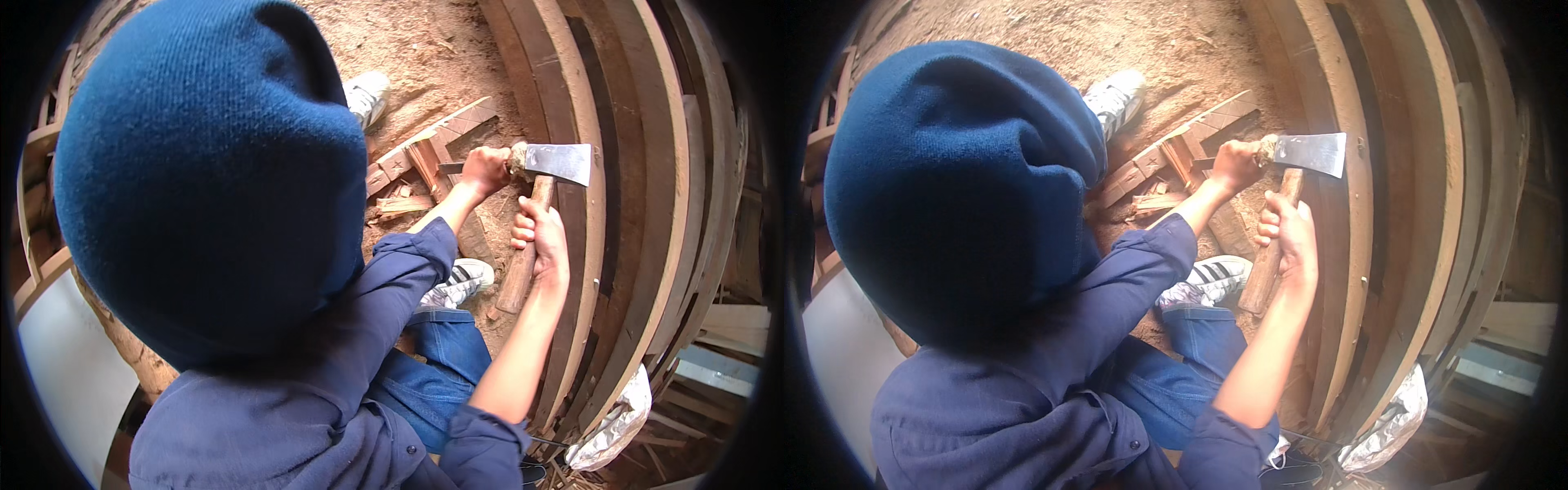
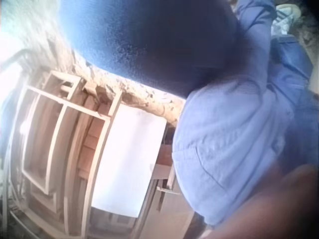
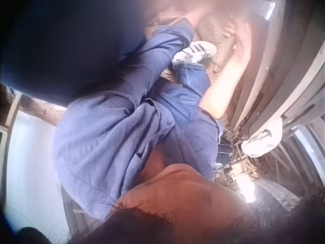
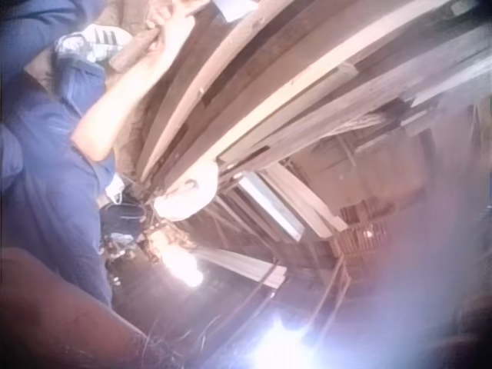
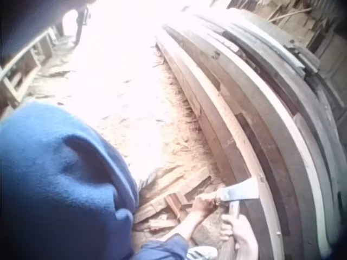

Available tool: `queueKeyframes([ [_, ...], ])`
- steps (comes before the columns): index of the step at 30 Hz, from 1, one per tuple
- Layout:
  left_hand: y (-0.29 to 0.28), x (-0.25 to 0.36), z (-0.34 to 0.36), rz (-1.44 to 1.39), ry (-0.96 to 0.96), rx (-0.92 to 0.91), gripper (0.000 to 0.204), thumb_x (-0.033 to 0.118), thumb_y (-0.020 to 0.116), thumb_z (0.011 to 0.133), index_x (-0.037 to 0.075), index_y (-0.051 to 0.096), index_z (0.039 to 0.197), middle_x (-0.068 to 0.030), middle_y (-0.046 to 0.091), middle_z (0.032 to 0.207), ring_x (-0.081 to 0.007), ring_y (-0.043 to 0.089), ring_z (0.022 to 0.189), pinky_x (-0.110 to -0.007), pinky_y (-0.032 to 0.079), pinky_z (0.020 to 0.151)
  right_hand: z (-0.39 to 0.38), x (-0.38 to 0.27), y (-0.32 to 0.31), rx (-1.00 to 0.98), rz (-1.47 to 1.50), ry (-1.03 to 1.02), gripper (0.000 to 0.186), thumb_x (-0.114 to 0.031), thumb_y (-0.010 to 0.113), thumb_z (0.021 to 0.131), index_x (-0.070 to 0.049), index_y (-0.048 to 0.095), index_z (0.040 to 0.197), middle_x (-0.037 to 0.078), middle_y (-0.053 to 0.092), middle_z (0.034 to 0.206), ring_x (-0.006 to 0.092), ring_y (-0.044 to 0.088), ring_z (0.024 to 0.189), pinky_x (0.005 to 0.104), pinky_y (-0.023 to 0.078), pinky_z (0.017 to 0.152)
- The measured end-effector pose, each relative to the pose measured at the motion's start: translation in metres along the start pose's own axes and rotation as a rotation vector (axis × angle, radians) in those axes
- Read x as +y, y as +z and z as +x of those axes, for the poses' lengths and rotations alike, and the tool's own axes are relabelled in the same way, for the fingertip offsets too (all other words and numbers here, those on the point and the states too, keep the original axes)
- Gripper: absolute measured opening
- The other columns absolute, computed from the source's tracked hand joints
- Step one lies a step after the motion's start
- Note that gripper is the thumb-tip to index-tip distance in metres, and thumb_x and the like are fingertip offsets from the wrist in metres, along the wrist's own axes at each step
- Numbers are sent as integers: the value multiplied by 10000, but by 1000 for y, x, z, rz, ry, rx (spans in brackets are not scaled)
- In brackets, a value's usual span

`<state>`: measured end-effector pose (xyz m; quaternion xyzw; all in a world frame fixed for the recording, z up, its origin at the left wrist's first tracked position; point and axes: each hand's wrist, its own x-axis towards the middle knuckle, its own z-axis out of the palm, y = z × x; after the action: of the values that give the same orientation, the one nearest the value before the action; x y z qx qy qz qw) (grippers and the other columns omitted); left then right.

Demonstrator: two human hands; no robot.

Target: The person sits on the floor and uses a small axe to chip away at a short piece of wood held between their feet. They repeatedly strike the wood to remove small chips and shape it.

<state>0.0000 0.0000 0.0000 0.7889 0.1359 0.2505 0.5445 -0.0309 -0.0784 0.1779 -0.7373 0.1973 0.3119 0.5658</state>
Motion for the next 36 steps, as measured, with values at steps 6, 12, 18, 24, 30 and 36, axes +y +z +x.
queueKeyframes([
  [6, 8, -17, 16, -33, 50, 31, 63, 144, 591, 717, 82, 596, 724, -171, 623, 664, -338, 639, 630, -427, 524, 580, -11, -16, 5, 16, 235, -177, 222, -190, 609, 882, -122, 437, 759, -63, 341, 536, 35, 336, 406, 219, 296, 365],
  [12, -6, -13, 10, 31, 17, 20, 76, 136, 612, 687, 76, 582, 723, -180, 623, 667, -340, 644, 643, -425, 532, 604, -8, -21, -10, 8, -166, 37, 214, -200, 616, 894, -125, 430, 818, -61, 386, 586, 33, 374, 444, 214, 324, 377],
  [18, -11, -21, 18, 112, -11, 24, 131, 149, 653, 662, 59, 580, 723, -173, 618, 650, -336, 644, 643, -415, 534, 614, -34, -20, -9, -80, 157, -72, 222, -227, 608, 903, -115, 452, 792, -63, 366, 567, 27, 347, 422, 201, 297, 362],
  [24, -3, -10, 10, 62, 3, -75, 121, 108, 616, 697, 75, 575, 805, -159, 629, 697, -335, 648, 691, -415, 538, 632, -54, -40, 0, 12, 258, -317, 217, -209, 597, 898, -120, 462, 753, -65, 348, 537, 30, 335, 394, 202, 284, 341],
  [30, 3, -19, 14, 108, -6, -93, 106, 132, 614, 727, 56, 577, 791, -174, 638, 704, -328, 654, 677, -420, 537, 629, 12, -15, 26, -58, -71, -66, 204, -181, 594, 886, -108, 452, 760, -58, 396, 560, 46, 393, 420, 226, 325, 360],
  [36, 6, -17, 16, 113, -20, -61, 143, 163, 644, 706, 57, 583, 780, -179, 635, 688, -327, 660, 687, -409, 544, 633, -17, -32, 13, -55, -79, -31, 254, -258, 621, 899, -131, 440, 774, -65, 383, 568, 27, 366, 430, 205, 323, 374],
])
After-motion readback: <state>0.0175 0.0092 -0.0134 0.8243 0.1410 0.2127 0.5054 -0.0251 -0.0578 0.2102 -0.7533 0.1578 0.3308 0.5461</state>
